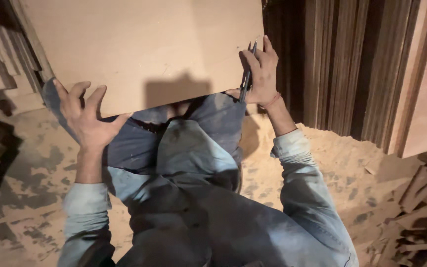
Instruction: The person sits on the floor of a woodworking shop and traces a rounded template shape onto plywood sheets with a pen, holding the template board steady with one hand while drawing around its edge. They reposition the template and sheets between tracings and move finished marked sheets onto a stack.
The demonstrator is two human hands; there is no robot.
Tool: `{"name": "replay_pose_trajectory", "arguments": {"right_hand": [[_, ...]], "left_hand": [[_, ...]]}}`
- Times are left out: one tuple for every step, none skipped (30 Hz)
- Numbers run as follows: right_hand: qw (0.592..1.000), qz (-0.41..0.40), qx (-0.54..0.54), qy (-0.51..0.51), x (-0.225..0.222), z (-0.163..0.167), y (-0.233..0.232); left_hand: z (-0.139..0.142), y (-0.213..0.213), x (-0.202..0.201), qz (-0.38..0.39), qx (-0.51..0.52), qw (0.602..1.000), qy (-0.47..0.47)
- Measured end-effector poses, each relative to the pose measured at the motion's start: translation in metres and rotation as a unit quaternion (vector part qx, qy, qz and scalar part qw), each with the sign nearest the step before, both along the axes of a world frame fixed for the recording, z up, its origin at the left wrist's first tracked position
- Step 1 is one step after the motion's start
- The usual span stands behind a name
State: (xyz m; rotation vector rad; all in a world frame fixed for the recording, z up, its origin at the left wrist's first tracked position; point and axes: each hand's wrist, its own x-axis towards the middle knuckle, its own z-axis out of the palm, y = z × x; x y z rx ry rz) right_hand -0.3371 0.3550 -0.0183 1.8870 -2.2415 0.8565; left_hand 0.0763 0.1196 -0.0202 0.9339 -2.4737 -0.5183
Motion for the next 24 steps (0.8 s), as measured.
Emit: {"name": "replay_pose_trajectory", "arguments": {"right_hand": [[1.0,-0.001,-0.004,-0.001,0.0,-0.001,0.001],[1.0,-0.006,-0.004,-0.001,-0.001,-0.002,0.001],[1.0,-0.01,-0.003,-0.002,-0.001,-0.002,0.002],[1.0,-0.014,-0.003,-0.002,-0.002,-0.003,0.001],[1.0,-0.014,-0.014,0.001,-0.003,-0.003,0.001],[1.0,-0.014,-0.024,0.004,-0.003,-0.003,0.0],[0.999,-0.013,-0.032,0.006,-0.004,-0.002,0.0],[0.999,-0.016,-0.027,0.001,-0.004,-0.002,0.0],[1.0,-0.019,-0.024,-0.003,-0.005,-0.001,0.001],[0.999,-0.021,-0.023,-0.006,-0.007,0.0,0.0],[1.0,-0.017,-0.018,-0.008,-0.008,0.001,0.001],[1.0,-0.014,-0.011,-0.01,-0.01,0.002,0.002],[1.0,-0.015,-0.004,-0.013,-0.011,0.004,0.003],[1.0,-0.015,0.002,-0.012,-0.012,0.006,0.004],[1.0,-0.017,0.007,-0.01,-0.013,0.008,0.006],[1.0,-0.021,0.011,-0.008,-0.015,0.009,0.007],[0.999,-0.023,0.018,-0.024,-0.016,0.011,0.009],[0.998,-0.027,0.024,-0.042,-0.017,0.012,0.011],[0.997,-0.031,0.032,-0.061,-0.018,0.013,0.014],[0.997,-0.034,0.053,-0.05,-0.019,0.014,0.017],[0.996,-0.039,0.074,-0.038,-0.02,0.014,0.02],[0.994,-0.044,0.096,-0.029,-0.022,0.014,0.023],[0.995,-0.057,0.069,-0.034,-0.022,0.013,0.026],[0.996,-0.068,0.041,-0.036,-0.022,0.012,0.029]], "left_hand": [[0.0,-0.001,-0.001,-0.003,-0.001,1.0,0.002],[-0.001,-0.001,-0.003,-0.005,-0.001,1.0,0.006],[-0.001,-0.002,-0.003,-0.007,-0.002,1.0,0.01],[-0.001,-0.002,-0.004,-0.007,-0.002,1.0,0.014],[0.0,-0.001,-0.005,-0.005,0.0,1.0,0.012],[0.0,-0.001,-0.005,-0.004,0.003,1.0,0.011],[0.0,-0.001,-0.006,-0.001,0.008,1.0,0.009],[0.001,0.0,-0.006,-0.001,0.013,1.0,0.005],[0.002,0.0,-0.007,0.0,0.017,1.0,0.003],[0.003,-0.001,-0.008,0.001,0.018,1.0,0.003],[0.005,-0.001,-0.01,0.002,0.014,1.0,0.003],[0.006,-0.001,-0.011,0.0,0.012,1.0,0.004],[0.009,-0.001,-0.013,-0.003,0.01,1.0,0.003],[0.011,-0.002,-0.015,-0.007,0.003,1.0,0.001],[0.014,-0.003,-0.018,-0.013,-0.004,1.0,0.001],[0.016,-0.004,-0.022,-0.02,-0.012,1.0,0.002],[0.018,-0.005,-0.025,-0.017,-0.008,1.0,-0.001],[0.02,-0.006,-0.029,-0.016,-0.003,1.0,-0.004],[0.021,-0.007,-0.033,-0.015,0.005,1.0,-0.008],[0.021,-0.007,-0.036,-0.021,0.024,0.999,0.005],[0.021,-0.007,-0.04,-0.027,0.044,0.998,0.019],[0.02,-0.007,-0.044,-0.035,0.065,0.997,0.031],[0.02,-0.005,-0.047,-0.034,0.061,0.997,0.032],[0.019,-0.003,-0.049,-0.03,0.058,0.997,0.036]]}}
